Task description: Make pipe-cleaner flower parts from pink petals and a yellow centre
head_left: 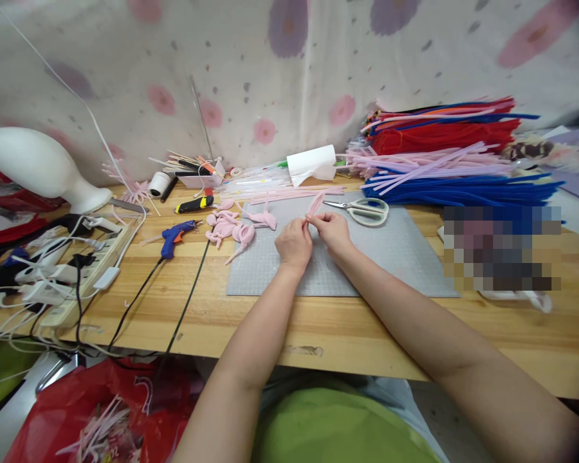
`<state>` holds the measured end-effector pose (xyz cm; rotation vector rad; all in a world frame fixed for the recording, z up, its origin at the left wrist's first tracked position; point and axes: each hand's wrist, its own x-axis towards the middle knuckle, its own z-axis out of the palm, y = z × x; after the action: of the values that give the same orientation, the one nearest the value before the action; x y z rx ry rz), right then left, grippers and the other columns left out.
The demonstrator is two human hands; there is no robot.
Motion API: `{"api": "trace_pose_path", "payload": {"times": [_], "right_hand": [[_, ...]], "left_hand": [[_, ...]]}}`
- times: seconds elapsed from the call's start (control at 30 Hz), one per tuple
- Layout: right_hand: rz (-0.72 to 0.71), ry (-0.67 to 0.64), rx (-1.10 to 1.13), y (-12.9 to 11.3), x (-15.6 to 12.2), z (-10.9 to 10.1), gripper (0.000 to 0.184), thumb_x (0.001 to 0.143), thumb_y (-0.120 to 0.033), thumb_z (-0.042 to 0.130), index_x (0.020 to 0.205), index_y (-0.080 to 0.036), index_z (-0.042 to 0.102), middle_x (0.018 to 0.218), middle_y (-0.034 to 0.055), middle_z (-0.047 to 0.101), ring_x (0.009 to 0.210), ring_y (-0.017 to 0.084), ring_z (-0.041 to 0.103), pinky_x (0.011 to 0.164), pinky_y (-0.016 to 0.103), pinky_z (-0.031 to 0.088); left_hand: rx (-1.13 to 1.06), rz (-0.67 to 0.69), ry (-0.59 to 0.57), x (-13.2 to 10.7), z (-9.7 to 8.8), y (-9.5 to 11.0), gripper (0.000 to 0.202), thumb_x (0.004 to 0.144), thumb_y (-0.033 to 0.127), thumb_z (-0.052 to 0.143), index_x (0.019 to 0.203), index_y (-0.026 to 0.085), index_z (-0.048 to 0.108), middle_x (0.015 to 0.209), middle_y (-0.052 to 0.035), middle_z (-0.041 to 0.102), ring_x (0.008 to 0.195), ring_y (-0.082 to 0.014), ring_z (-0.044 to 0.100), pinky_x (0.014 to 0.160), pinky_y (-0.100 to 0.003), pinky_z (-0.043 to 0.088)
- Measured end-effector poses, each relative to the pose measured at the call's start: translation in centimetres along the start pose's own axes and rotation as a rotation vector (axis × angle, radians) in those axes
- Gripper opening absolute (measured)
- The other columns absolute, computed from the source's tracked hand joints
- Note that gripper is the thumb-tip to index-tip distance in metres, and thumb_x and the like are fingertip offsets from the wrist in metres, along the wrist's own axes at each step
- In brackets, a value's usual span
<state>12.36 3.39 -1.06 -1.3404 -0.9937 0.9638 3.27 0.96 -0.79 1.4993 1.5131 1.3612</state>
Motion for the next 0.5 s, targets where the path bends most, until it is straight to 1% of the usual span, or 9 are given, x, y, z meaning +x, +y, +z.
{"api": "trace_pose_path", "payload": {"times": [0.1, 0.17, 0.23, 0.33, 0.43, 0.5], "right_hand": [[-0.042, 0.021, -0.061, 0.3, 0.2, 0.0, 0.029, 0.058, -0.044, 0.065, 0.056, -0.016, 0.055, 0.056, -0.0006, 0.053, 0.052, 0.01, 0.044, 0.053, 0.026, 0.033], [-0.059, -0.003, -0.091, 0.2, 0.3, -0.1, 0.028, 0.059, -0.043, 0.064, 0.057, -0.016, 0.057, 0.057, -0.0001, 0.054, 0.053, 0.011, 0.044, 0.054, 0.026, 0.033], [-0.063, -0.092, -0.081, -0.1, 0.5, -0.4, 0.028, 0.059, -0.044, 0.065, 0.055, -0.017, 0.056, 0.053, -0.001, 0.051, 0.051, 0.01, 0.041, 0.053, 0.026, 0.032], [-0.047, -0.268, 0.028, -0.6, 0.7, -1.1, 0.028, 0.06, -0.045, 0.064, 0.056, -0.018, 0.058, 0.05, -0.0032, 0.045, 0.048, 0.008, 0.037, 0.049, 0.024, 0.03], [0.011, -0.368, 0.163, -0.8, 1.1, -1.8, 0.026, 0.059, -0.042, 0.067, 0.07, -0.019, 0.063, 0.059, -0.003, 0.052, 0.053, 0.007, 0.042, 0.05, 0.022, 0.032], [0.087, -0.459, 0.207, -0.6, 1.2, -2.1, 0.029, 0.056, -0.041, 0.07, 0.075, -0.019, 0.064, 0.063, -0.0022, 0.056, 0.056, 0.008, 0.045, 0.051, 0.021, 0.034]], "left_hand": [[-0.03, -0.013, -0.001, -0.1, 0.0, -0.1, 0.009, 0.076, 0.028, 0.055, 0.079, 0.022, 0.061, 0.086, -0.0061, 0.061, 0.095, -0.0184, 0.052, 0.082, -0.025, 0.035], [-0.064, -0.047, -0.016, 0.0, 0.1, -0.3, 0.012, 0.076, 0.029, 0.055, 0.084, 0.022, 0.062, 0.089, -0.0051, 0.062, 0.092, -0.0165, 0.054, 0.082, -0.025, 0.037], [-0.164, -0.116, -0.045, 0.2, 0.0, -0.5, 0.013, 0.076, 0.028, 0.055, 0.084, 0.021, 0.062, 0.086, -0.004, 0.063, 0.084, -0.0139, 0.057, 0.078, -0.024, 0.04], [-0.428, -0.296, -0.103, 0.8, -0.3, -0.5, 0.011, 0.076, 0.023, 0.055, 0.08, 0.016, 0.061, 0.073, -0.0023, 0.063, 0.066, -0.0095, 0.058, 0.07, -0.024, 0.044], [-0.683, -0.477, -0.22, 1.0, -0.9, 0.0, 0.01, 0.074, 0.019, 0.057, 0.079, 0.012, 0.061, 0.068, -0.0025, 0.063, 0.058, -0.0077, 0.057, 0.067, -0.025, 0.048], [-0.776, -0.535, -0.296, 1.0, -1.3, 0.3, 0.008, 0.072, 0.016, 0.057, 0.077, 0.01, 0.061, 0.067, -0.0028, 0.063, 0.058, -0.0082, 0.058, 0.066, -0.026, 0.049]]}}
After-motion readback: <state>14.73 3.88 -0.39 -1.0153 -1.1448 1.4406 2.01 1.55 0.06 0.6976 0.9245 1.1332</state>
